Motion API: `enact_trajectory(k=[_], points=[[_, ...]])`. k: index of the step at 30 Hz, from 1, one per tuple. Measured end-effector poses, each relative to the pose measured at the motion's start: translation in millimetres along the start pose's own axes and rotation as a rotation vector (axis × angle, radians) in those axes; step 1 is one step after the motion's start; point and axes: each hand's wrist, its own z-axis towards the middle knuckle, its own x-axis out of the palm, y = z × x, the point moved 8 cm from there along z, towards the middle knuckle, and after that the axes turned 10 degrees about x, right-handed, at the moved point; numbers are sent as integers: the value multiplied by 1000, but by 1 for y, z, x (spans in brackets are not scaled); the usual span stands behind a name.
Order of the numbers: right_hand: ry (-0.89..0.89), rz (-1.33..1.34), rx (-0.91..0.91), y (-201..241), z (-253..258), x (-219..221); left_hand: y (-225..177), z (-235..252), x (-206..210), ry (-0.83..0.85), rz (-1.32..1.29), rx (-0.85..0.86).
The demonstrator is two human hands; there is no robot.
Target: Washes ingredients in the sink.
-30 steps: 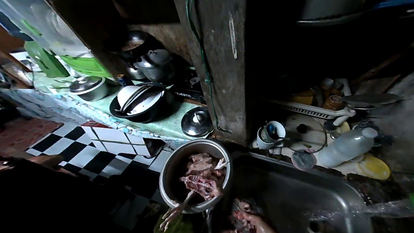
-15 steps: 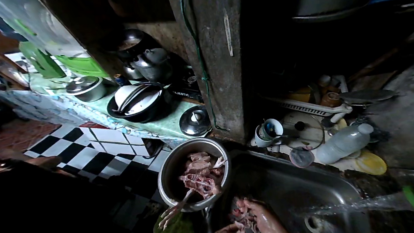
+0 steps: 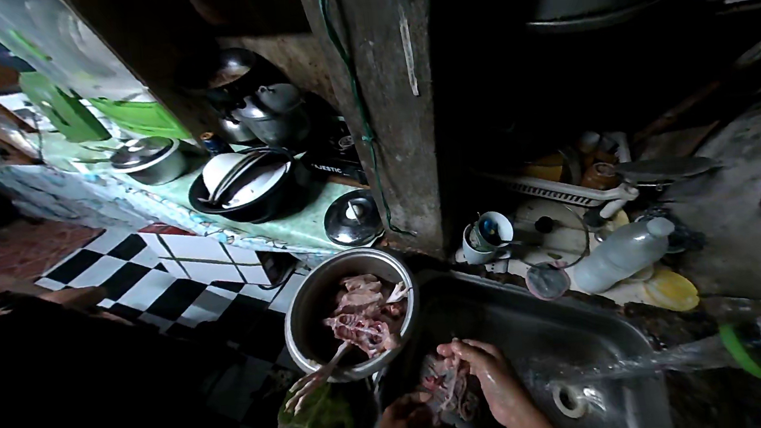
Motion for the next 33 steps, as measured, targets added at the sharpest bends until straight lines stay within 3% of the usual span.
enact_trajectory(k=[5,11,16,27,33], points=[[23,15,27,-8,3,-3,-7,-6,13,60,-331,3],[58,-49,22,-11,-3,6,-27,-4,25,220,-525,149],[71,-69,23,-13,-2,8,-39,-7,31,195,-788,155],[48,8,57,-14,2,-5,-42,-5,43,268,-725,194],[22,28,48,-12,1,-14,-36,0,43,157,-553,190]])
